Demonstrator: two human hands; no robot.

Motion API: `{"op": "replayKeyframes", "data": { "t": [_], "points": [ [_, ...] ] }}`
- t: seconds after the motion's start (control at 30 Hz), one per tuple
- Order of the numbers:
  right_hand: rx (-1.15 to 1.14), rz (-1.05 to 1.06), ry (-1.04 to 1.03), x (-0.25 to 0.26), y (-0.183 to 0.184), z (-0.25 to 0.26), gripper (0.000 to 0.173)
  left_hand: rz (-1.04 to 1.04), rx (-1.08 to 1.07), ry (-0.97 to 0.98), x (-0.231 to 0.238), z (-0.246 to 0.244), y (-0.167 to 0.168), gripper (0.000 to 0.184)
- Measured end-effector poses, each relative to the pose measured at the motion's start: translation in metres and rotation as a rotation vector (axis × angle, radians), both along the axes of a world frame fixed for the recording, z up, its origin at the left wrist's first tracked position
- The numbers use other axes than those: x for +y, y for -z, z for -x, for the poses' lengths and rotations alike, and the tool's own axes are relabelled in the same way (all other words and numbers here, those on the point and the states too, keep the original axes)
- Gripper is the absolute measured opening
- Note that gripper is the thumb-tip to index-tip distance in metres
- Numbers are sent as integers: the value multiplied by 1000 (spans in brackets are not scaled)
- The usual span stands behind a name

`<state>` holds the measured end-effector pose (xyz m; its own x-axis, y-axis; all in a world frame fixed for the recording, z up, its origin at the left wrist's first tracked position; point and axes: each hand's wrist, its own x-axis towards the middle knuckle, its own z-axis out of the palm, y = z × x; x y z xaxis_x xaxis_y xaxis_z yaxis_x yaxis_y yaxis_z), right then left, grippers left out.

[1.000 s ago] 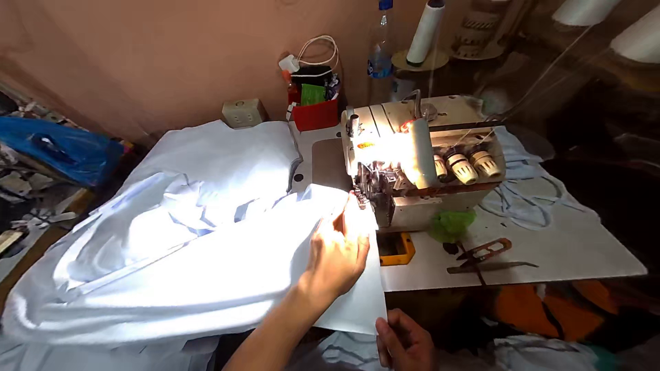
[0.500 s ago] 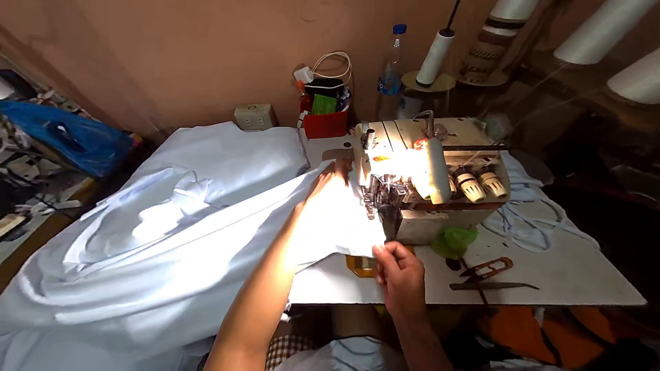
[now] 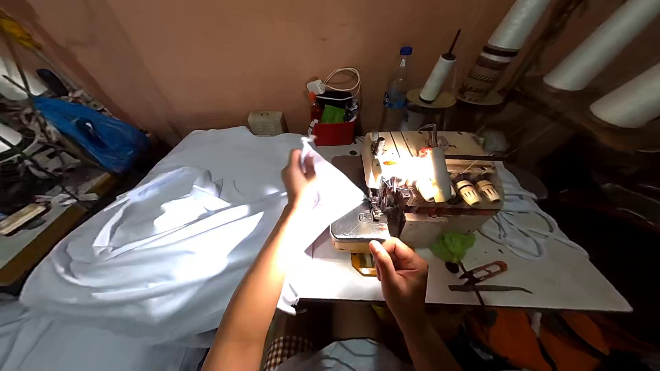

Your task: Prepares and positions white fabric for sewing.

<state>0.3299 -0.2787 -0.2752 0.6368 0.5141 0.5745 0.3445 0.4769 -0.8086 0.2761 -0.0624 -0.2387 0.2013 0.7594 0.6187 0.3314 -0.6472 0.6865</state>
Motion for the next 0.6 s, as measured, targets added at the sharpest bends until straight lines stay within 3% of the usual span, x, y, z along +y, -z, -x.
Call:
{"op": "replayKeyframes", "data": {
  "t": [0.03,0.1,0.17,0.2,0.27,0.3,0.4,0.5,0.6],
  "points": [
    [-27,-33,-46,3,-5,3,13,-174,-128,40,-8,18,3,24],
    [-86,-61,-159,10,-10,6,43,-448,-202,227,-36,55,-3,21],
    [-116,-45,-318,15,-6,6,63,-538,-66,371,-75,85,-16,22],
    [-123,-29,-399,15,0,4,63,-538,47,481,-94,98,-23,21],
    [-186,27,-355,6,21,-2,39,-491,342,697,-118,114,-36,19],
    [-256,92,-245,-2,31,-9,25,-437,513,779,-122,119,-40,19],
    [-361,392,126,-35,46,-42,23,-34,1152,940,-112,131,-63,32],
    [-235,481,304,-49,43,-70,30,13,1516,826,-87,139,-96,34],
    [-149,362,363,-63,18,-71,30,-122,1598,423,-69,160,-133,7]
  ]
}}
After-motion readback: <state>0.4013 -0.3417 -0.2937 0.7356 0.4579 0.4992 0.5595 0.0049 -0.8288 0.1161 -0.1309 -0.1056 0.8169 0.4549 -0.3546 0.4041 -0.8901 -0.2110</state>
